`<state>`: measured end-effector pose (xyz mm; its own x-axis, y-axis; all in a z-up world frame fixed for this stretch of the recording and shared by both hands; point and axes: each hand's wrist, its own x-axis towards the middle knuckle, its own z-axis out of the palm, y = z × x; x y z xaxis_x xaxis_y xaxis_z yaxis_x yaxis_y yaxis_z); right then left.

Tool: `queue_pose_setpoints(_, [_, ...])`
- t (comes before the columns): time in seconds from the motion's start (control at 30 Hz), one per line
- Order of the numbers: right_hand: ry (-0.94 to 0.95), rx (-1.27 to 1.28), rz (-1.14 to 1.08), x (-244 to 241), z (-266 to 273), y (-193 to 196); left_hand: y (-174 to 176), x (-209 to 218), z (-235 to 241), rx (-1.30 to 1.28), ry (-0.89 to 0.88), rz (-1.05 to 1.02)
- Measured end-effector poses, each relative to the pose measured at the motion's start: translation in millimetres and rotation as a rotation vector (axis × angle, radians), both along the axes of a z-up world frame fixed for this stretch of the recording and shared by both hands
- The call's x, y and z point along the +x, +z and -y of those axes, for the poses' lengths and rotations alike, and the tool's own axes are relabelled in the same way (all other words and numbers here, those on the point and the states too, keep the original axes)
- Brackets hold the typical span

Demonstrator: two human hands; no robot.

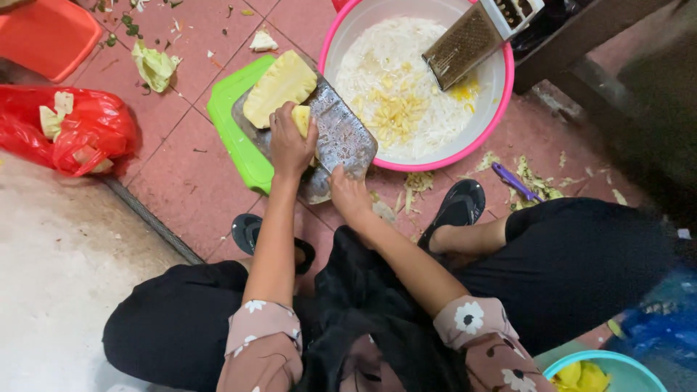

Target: Cutting pineapple and other vegetables into small pieces on a cutting board while sitting on the kitchen floor.

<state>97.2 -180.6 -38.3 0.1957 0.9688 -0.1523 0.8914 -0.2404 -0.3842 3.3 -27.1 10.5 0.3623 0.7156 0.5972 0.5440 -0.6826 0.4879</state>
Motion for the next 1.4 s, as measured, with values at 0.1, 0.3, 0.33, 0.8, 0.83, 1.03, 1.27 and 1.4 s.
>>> queue_pose_setpoints(0.1, [0.006,0.013,-0.029,3.8,-13.0,-12.9,2.5,-0.9,-6.8,0.048,0.045,0.003])
queue_pose_setpoints(0.3, [0.002,-0.032,0.039,0.3,16.2,-4.2,-51.9,-18.2,-12.9,-0.189,0.292,0.234])
queue_pose_setpoints(0.33, [0.004,-0.059,0.042,-0.3,12.9,-14.7,-53.0,-20.2,-17.2,-0.261,0.322,0.334])
queue_pose_setpoints(0.8, [-0.510,-0.045,-0.435,74.2,50.1,37.9,-29.1,-89.9,-11.4,-1.472,-0.028,1.249])
queue_pose_setpoints(0.83, [-0.539,-0.038,-0.491,68.4,43.4,27.9,-30.2,-88.8,-3.9,-1.553,-0.018,1.176])
queue_pose_setpoints(1.03, [-0.571,-0.050,-0.618,12.3,32.4,15.6,-35.6,-102.0,5.0,-1.603,0.117,0.985])
queue_pose_setpoints(1.27, [-0.420,-0.079,-0.731,-22.0,26.9,26.8,-74.5,-110.6,-15.6,-1.502,0.331,0.886])
queue_pose_setpoints(1.4, [-0.376,-0.006,-0.588,4.6,36.7,38.6,-32.2,-76.3,-23.2,-1.570,0.291,0.755])
